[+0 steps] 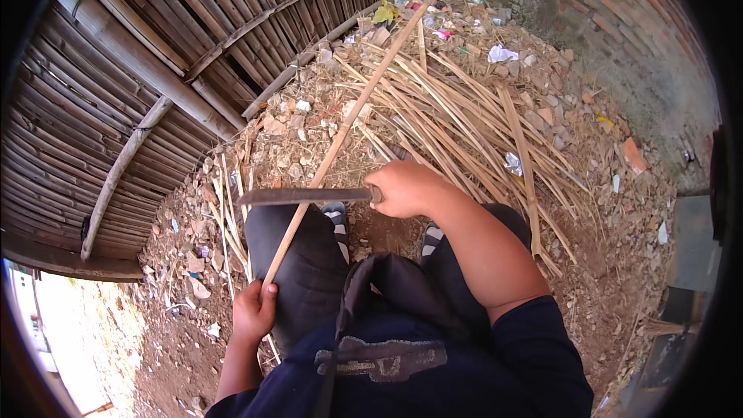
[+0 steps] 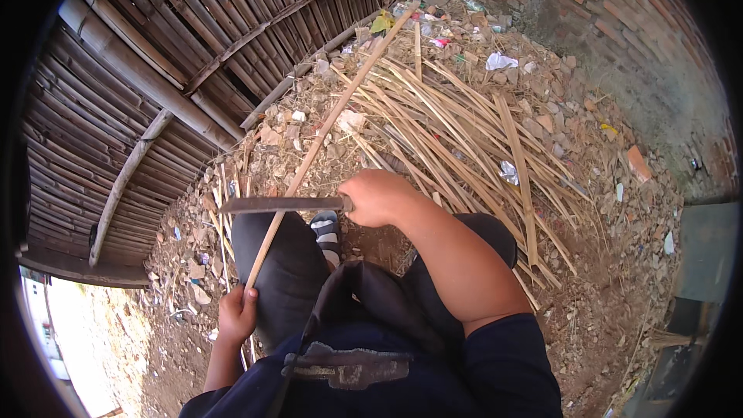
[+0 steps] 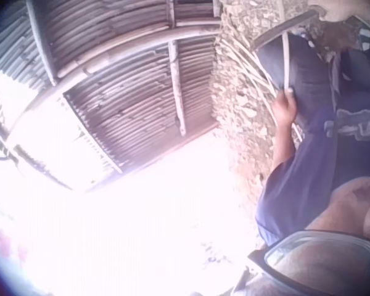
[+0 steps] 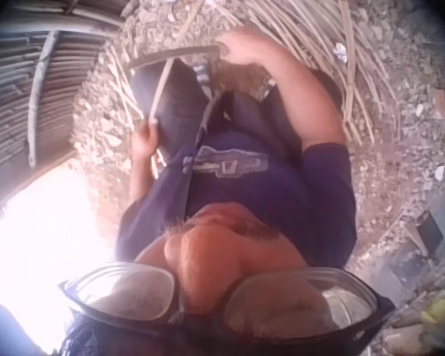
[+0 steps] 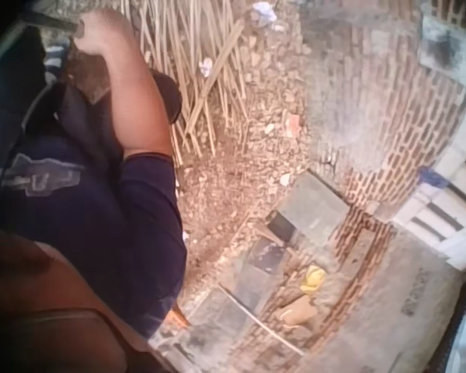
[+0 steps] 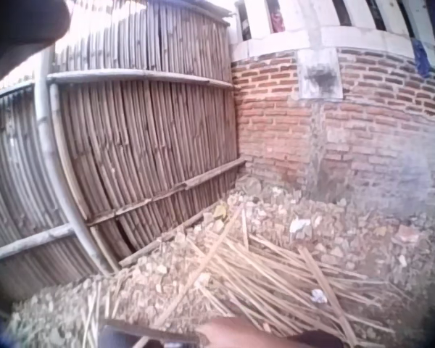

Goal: The person strips thin layers from a bamboo stick using a knife held in one hand, while the other hand rotates the stick.

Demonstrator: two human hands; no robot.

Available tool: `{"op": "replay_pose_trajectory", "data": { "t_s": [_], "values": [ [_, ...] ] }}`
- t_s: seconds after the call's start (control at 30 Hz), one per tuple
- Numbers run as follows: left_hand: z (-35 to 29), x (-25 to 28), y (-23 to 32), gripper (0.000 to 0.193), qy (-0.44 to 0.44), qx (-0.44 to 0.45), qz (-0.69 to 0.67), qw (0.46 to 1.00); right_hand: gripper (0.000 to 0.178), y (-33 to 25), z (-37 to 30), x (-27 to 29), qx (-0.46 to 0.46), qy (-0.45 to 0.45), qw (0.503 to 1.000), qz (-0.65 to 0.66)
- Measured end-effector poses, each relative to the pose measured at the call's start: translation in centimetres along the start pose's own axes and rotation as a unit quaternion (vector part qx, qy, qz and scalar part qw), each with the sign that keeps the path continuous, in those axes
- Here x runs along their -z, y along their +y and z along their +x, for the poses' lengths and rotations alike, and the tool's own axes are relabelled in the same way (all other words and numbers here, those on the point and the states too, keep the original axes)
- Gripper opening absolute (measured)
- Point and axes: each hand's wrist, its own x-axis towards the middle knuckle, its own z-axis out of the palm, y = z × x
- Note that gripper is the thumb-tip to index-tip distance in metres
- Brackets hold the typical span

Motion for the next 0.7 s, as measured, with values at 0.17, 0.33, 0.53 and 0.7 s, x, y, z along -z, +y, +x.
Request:
{"op": "replay_pose_trajectory", "data": {
  "t_s": [0.17, 0.33, 0.53, 0.7],
  "values": [
    [0.4, 0.1, -0.8, 0.052, -0.015, -0.011, -0.062, 0.998, 0.029, 2.9, 1.0, -0.5, 0.042, -0.018, 0.999, 0.021],
    [0.4, -0.1, -1.2, 0.05, -0.021, 0.003, -0.066, 0.998, 0.036, 4.7, 1.7, 1.2, -0.095, 0.052, 0.993, 0.055],
    [0.1, 0.6, -0.2, 0.05, -0.029, -0.021, -0.003, 0.999, 0.024, -0.2, -0.3, 0.1, 0.046, -0.035, 0.998, -0.011],
    [-0.9, 0.8, -0.1, 0.048, -0.004, -0.05, -0.013, 0.999, 0.028, 1.3, -0.4, 2.1, -0.038, -0.043, 0.998, 0.022]
  ]
}}
